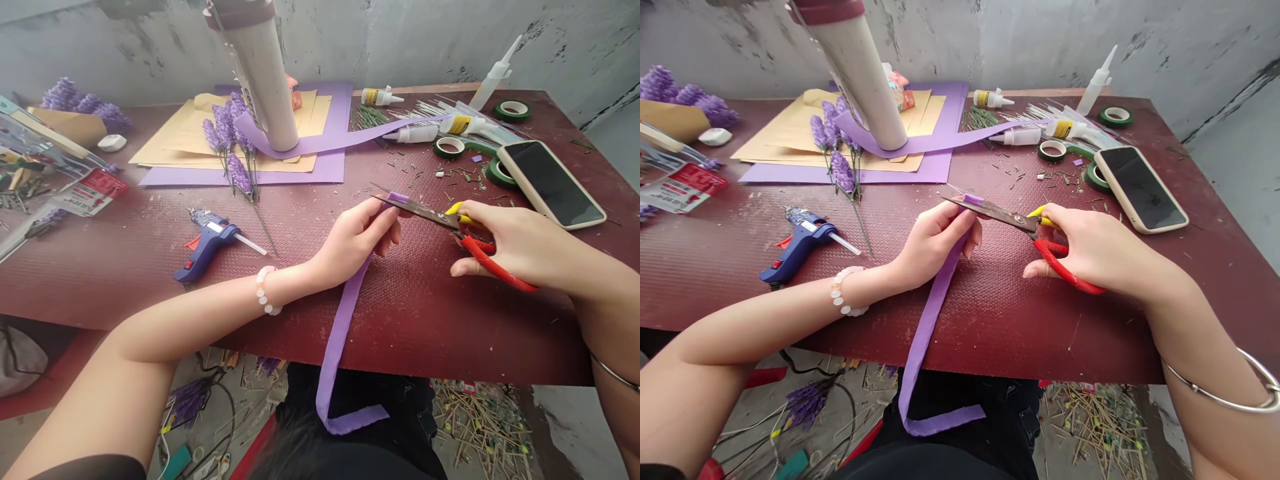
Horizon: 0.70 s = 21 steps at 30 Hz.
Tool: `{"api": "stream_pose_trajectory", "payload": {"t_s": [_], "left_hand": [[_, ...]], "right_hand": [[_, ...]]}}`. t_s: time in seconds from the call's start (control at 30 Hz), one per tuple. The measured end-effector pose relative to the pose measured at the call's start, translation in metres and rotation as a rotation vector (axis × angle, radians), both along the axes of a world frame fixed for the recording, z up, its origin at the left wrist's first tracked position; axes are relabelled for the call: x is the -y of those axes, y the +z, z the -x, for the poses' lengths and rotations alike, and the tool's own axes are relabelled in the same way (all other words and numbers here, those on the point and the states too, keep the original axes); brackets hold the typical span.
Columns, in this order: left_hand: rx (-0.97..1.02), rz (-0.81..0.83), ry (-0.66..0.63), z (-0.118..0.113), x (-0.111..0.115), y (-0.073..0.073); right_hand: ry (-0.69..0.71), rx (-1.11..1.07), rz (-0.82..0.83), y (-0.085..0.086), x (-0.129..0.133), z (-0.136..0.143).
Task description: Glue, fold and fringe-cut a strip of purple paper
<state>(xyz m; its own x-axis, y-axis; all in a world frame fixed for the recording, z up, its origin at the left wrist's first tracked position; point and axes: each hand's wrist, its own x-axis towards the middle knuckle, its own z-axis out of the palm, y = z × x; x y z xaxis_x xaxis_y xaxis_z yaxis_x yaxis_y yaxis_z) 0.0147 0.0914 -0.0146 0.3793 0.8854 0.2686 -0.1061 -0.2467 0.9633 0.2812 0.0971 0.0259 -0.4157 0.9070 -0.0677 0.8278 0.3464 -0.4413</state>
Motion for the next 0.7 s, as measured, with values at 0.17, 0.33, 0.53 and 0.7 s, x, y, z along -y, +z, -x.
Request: {"api": "stream_pose_trajectory", "payload": {"t_s": [0.17, 0.33, 0.53, 0.7], "left_hand": [[0.035, -0.012, 0.002, 0.0004, -0.0003, 0.0001], [0.008, -0.025, 0.004, -0.0006, -0.0003, 0.0000], [-0.004, -0.022, -0.017, 0.0003, -0.0009, 0.0001], [0.023, -0.012, -0.033, -0.0005, -0.0011, -0.0008]], "right_hand": [[0.012, 0.027, -0.040, -0.0007, 0.0001, 0.0008], [0.028, 0.005, -0.031, -0.0006, -0.0008, 0.0010], [0.030, -0.049, -0.057, 0.0033, 0.0014, 0.0063], [0.026, -0.084, -0.113, -0.0059, 0.0013, 0.0032]]}}
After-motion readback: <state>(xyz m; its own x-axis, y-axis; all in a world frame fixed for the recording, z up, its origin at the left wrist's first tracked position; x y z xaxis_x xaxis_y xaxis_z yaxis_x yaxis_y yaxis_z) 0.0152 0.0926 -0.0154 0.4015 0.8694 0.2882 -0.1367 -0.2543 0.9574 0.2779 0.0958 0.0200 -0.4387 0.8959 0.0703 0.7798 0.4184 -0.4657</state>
